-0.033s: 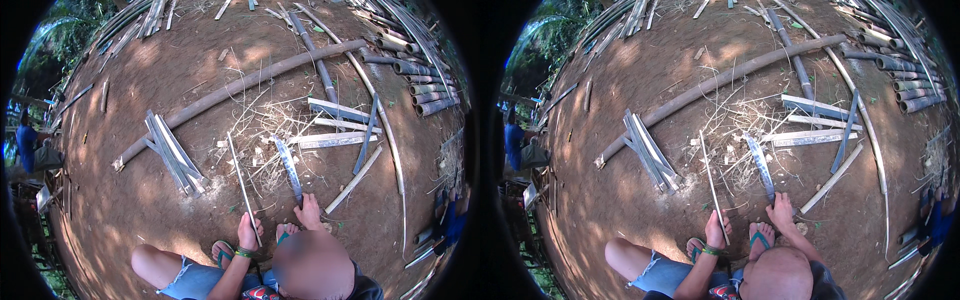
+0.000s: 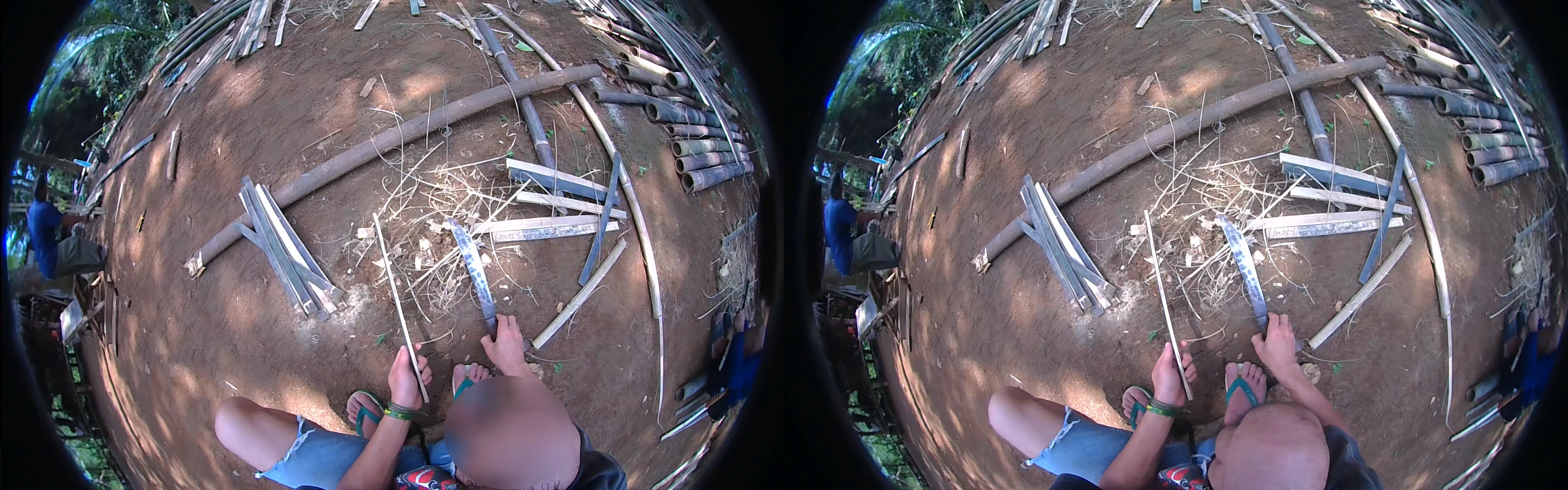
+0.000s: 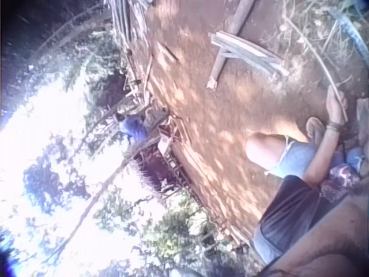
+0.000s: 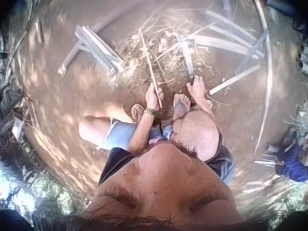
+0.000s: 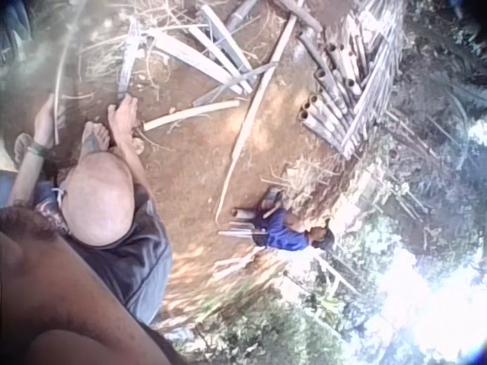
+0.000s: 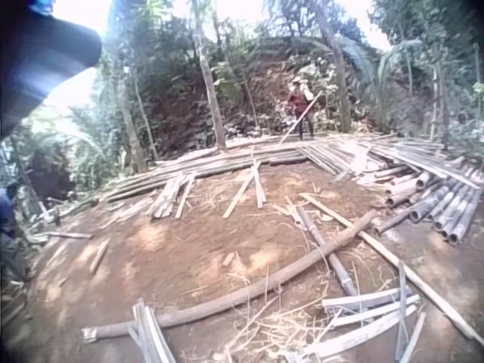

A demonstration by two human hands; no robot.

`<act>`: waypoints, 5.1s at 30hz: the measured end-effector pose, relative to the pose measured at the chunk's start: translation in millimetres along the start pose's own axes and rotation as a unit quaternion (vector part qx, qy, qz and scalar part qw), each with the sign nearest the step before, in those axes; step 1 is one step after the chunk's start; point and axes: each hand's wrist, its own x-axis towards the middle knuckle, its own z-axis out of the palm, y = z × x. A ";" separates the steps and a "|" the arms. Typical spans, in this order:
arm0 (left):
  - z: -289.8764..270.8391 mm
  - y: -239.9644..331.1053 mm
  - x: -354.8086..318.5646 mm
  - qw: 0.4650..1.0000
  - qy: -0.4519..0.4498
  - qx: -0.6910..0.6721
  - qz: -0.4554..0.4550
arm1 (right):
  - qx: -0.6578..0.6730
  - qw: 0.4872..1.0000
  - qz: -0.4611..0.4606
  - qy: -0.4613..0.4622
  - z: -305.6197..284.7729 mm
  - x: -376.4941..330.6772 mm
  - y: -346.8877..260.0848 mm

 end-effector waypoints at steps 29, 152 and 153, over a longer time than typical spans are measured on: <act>35.4 65.5 -53.8 0.994 -0.097 -0.016 0.043 | 0.144 0.888 -0.385 -0.207 -44.8 50.9 -126.6; 49.8 82.3 -108.1 0.969 -0.099 0.198 0.106 | 0.159 0.937 -0.252 -0.183 -58.0 117.1 -129.3; 47.7 73.7 -115.8 0.971 -0.097 0.203 0.082 | 0.130 0.936 -0.305 -0.115 -59.3 138.2 -124.6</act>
